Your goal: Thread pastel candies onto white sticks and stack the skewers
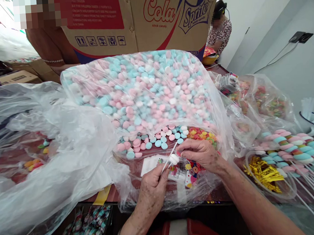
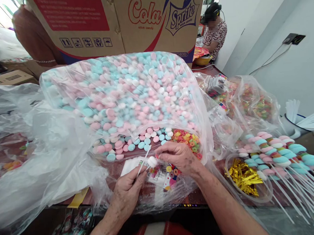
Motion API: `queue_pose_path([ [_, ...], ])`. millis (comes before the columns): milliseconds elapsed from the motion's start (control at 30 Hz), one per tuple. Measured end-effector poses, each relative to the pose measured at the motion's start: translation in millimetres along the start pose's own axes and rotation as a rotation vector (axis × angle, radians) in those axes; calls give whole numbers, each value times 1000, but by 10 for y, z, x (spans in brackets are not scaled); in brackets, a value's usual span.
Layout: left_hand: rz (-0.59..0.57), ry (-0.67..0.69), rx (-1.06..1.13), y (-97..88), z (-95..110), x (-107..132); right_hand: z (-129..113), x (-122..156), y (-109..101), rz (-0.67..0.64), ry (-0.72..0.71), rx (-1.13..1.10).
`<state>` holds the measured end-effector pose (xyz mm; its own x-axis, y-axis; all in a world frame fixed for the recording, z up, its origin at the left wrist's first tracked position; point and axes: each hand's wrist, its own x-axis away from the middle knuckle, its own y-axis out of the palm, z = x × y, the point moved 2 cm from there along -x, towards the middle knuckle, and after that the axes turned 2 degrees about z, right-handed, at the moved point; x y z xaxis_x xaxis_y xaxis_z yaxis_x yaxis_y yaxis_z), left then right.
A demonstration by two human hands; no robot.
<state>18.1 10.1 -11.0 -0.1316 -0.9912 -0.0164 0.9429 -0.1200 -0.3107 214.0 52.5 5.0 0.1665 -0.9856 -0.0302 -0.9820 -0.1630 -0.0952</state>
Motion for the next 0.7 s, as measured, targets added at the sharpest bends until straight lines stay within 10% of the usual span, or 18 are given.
queue_pose_path([
  [133,9,-24,26,-10,-32,-2,5,28,69,-76,17,15],
  [333,104,-147,150,-17,-166,4,-67,-198,-230,279,-49,568],
  [500,138,-219,245,-25,-221,14,-72,-332,-52,81,16,1244],
  [700,157,-250,315,-17,-258,30,-19,-304,116,5,67,1395],
])
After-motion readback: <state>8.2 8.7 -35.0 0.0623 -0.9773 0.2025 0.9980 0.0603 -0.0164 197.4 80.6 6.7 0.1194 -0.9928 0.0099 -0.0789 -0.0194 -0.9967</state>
